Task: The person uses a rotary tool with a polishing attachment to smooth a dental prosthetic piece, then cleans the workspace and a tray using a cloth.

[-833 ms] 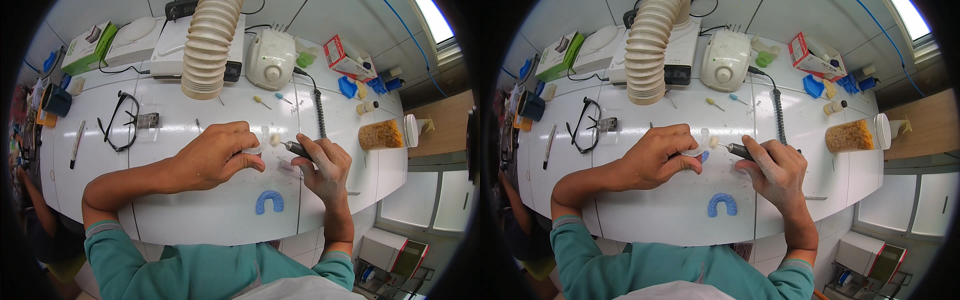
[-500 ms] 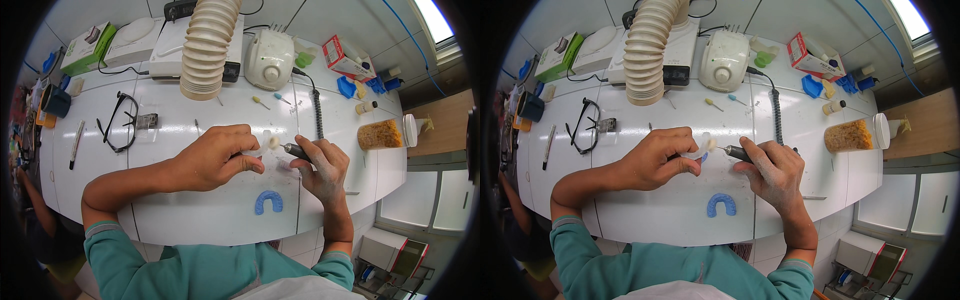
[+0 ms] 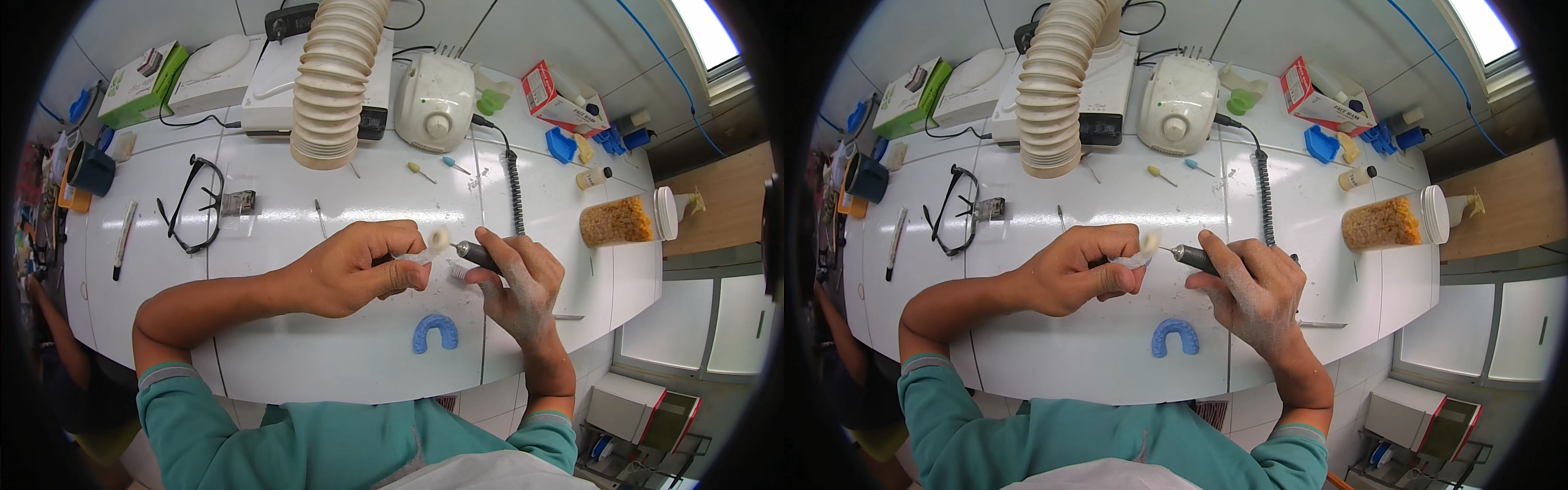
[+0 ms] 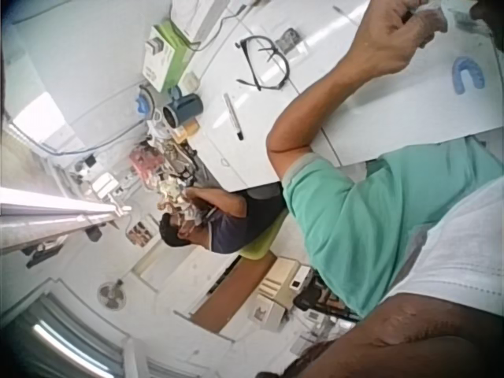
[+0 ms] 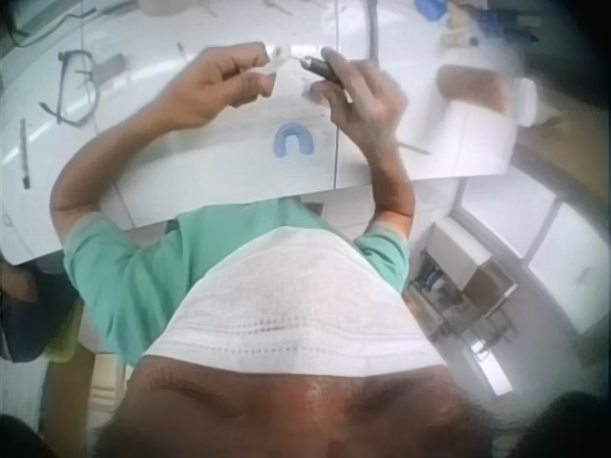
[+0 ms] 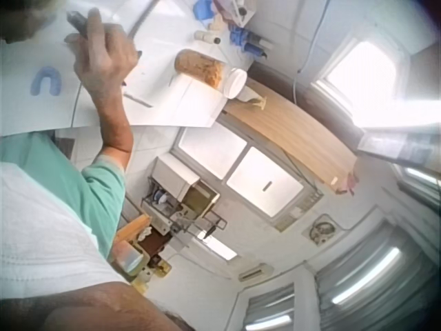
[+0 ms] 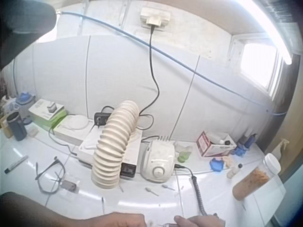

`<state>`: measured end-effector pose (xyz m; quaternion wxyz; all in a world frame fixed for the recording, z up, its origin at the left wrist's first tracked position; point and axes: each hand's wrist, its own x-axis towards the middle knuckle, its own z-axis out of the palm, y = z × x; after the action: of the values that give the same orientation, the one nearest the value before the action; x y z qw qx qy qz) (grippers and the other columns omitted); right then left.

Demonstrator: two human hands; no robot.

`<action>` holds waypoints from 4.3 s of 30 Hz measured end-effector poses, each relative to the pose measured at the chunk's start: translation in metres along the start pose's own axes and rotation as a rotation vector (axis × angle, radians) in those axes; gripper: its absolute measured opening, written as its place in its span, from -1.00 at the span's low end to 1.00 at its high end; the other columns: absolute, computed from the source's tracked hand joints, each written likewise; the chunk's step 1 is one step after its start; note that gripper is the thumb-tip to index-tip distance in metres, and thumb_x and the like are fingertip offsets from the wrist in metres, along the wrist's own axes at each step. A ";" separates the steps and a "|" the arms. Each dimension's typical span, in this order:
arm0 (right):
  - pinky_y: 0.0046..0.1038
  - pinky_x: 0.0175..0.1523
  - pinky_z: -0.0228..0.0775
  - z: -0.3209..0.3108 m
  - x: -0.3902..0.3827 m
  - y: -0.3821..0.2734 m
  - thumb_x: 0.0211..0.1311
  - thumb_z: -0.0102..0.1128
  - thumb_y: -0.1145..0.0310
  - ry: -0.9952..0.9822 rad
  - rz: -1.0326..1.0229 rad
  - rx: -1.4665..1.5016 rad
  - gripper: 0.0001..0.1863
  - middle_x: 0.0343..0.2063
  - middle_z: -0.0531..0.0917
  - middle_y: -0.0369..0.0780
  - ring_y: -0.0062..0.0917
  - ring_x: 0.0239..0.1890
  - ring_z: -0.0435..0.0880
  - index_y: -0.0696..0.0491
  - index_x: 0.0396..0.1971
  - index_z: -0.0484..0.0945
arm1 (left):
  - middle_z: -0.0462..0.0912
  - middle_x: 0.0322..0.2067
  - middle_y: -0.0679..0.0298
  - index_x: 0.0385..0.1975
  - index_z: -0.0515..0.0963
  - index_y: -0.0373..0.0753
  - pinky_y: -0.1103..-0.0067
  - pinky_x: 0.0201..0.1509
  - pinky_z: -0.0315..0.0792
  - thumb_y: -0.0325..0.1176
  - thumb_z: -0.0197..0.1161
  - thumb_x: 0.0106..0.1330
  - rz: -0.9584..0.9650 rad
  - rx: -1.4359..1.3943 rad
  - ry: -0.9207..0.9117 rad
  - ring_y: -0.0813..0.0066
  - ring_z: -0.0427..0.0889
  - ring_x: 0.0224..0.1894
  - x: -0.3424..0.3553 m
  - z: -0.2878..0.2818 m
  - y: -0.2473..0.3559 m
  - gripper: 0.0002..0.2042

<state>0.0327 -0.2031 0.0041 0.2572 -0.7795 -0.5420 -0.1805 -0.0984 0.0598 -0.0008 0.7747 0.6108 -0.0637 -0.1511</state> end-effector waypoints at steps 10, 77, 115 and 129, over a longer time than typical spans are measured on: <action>-0.48 -0.48 0.32 -0.003 -0.001 0.007 0.24 0.62 0.01 0.059 0.085 -0.002 -0.51 -0.51 0.69 -0.33 -0.61 -0.57 0.55 0.03 0.03 0.83 | 0.37 -0.34 0.43 -0.24 0.54 -0.25 0.60 -0.33 0.27 0.04 0.27 0.69 0.055 0.106 0.056 0.70 0.32 -0.41 0.001 -0.001 0.000 -0.57; -0.45 -0.50 0.24 0.003 -0.001 0.007 0.14 0.67 0.04 -0.101 0.050 -0.083 -0.51 -0.55 0.60 -0.40 -0.64 -0.60 0.47 -0.04 0.03 0.87 | 0.70 -0.43 0.18 -0.29 0.52 -0.25 0.26 -0.40 0.54 -0.11 0.41 0.54 0.361 1.195 0.241 0.13 0.77 -0.37 -0.001 -0.002 -0.008 -0.66; -0.47 -0.49 0.30 0.001 -0.003 0.007 0.07 0.74 0.03 -0.022 0.187 0.123 -0.42 -0.53 0.65 -0.38 -0.62 -0.60 0.51 0.00 0.06 0.83 | 0.70 -0.40 0.19 -0.28 0.57 -0.23 0.27 -0.36 0.53 -0.08 0.47 0.49 0.389 1.104 0.296 0.09 0.73 -0.38 0.001 -0.001 -0.011 -0.66; -0.46 -0.51 0.10 -0.007 0.008 0.007 0.02 0.75 0.18 -0.079 -0.307 0.196 -0.60 -0.69 0.44 -0.50 -0.68 -0.67 0.40 -0.13 -0.11 0.84 | 0.72 -0.28 0.16 -0.07 0.63 -0.26 0.31 -0.18 0.58 -0.21 0.49 0.51 0.177 0.589 0.024 0.30 0.75 -0.26 0.003 0.017 -0.005 -0.74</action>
<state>0.0424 -0.2031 0.0125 0.2797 -0.6652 -0.6793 -0.1335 -0.1014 0.0418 -0.0018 0.5751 0.8029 -0.1484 -0.0510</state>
